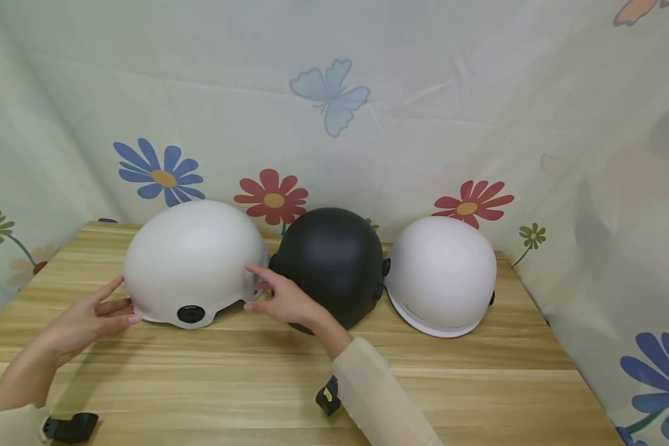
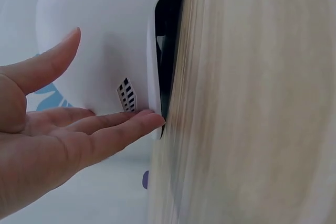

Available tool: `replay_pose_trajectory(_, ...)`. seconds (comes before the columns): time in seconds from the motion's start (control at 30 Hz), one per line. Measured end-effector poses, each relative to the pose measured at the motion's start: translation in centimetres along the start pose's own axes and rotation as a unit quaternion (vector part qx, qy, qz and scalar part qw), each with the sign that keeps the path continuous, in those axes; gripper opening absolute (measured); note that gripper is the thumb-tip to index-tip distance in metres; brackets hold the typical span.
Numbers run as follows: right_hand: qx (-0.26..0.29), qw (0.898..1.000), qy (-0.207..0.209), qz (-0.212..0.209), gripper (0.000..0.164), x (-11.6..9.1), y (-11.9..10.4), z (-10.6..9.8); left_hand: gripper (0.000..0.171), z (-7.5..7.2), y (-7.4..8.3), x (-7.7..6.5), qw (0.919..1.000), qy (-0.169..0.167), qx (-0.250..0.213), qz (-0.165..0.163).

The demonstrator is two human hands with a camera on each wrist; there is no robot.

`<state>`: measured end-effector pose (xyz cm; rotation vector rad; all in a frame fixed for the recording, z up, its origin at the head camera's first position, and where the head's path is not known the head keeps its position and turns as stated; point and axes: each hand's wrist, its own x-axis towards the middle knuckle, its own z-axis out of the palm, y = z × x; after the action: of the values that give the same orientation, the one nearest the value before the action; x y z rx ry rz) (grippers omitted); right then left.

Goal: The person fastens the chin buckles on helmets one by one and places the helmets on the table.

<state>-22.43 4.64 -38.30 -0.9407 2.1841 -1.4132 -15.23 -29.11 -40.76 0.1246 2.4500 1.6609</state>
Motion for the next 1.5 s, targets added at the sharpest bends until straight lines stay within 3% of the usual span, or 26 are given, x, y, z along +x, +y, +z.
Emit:
replay_pose_trajectory(0.23,-0.003,1.0,0.001,0.009,0.068,0.2,0.2,0.0,0.098,0.0,0.2,0.0,0.9998,-0.013,-0.004,0.016)
replay_pose_trajectory(0.53,-0.01,1.0,-0.003,-0.01,0.065,-0.7,0.4,-0.4,0.091,0.1,0.6,-0.4,0.9998,0.002,0.019,0.007)
replay_pose_trajectory(0.77,0.005,1.0,-0.024,-0.008,0.062,-2.6,0.2,-1.4,0.09,0.2,0.7,-0.3,0.9997,0.009,0.024,0.006)
replay_pose_trajectory(1.07,-0.009,0.998,-0.054,-0.044,0.054,-5.1,0.9,-3.6,0.088,0.2,0.5,-0.2,0.9997,0.008,0.023,0.009)
replay_pose_trajectory(1.5,0.062,0.995,-0.068,-0.023,0.051,-9.4,2.3,-6.5,0.089,0.0,0.4,-0.1,0.9997,0.008,0.021,0.005)
